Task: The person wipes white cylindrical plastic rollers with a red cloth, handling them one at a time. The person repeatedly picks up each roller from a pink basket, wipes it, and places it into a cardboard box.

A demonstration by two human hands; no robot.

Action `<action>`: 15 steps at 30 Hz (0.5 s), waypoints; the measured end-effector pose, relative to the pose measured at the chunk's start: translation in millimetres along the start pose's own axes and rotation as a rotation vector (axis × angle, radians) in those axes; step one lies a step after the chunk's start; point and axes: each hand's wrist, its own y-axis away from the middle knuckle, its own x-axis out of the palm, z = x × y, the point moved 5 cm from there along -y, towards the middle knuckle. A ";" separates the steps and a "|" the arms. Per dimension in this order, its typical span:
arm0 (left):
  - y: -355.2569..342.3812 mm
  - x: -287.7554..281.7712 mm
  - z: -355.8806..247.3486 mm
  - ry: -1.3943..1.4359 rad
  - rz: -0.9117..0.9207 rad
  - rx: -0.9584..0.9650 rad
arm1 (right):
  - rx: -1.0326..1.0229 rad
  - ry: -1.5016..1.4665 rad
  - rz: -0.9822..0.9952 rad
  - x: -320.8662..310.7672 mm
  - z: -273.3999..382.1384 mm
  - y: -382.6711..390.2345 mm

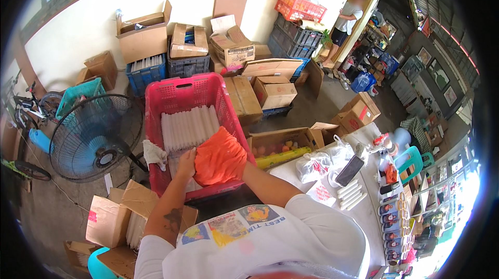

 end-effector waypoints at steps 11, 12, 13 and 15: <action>-2.2 -11.9 -12.6 -0.355 -0.149 0.072 | 0.010 0.002 0.009 -4.6 -3.4 0.1; -5.1 -18.3 -8.4 -0.505 -0.214 0.007 | 0.009 0.003 0.009 -5.4 -3.0 -0.5; -8.6 -20.5 -3.1 -0.467 -0.198 -0.028 | 0.007 -0.001 0.011 -6.0 -2.2 -1.1; -14.9 -23.9 7.1 -0.403 -0.200 -0.079 | 0.005 -0.005 0.018 -5.9 -1.0 -3.0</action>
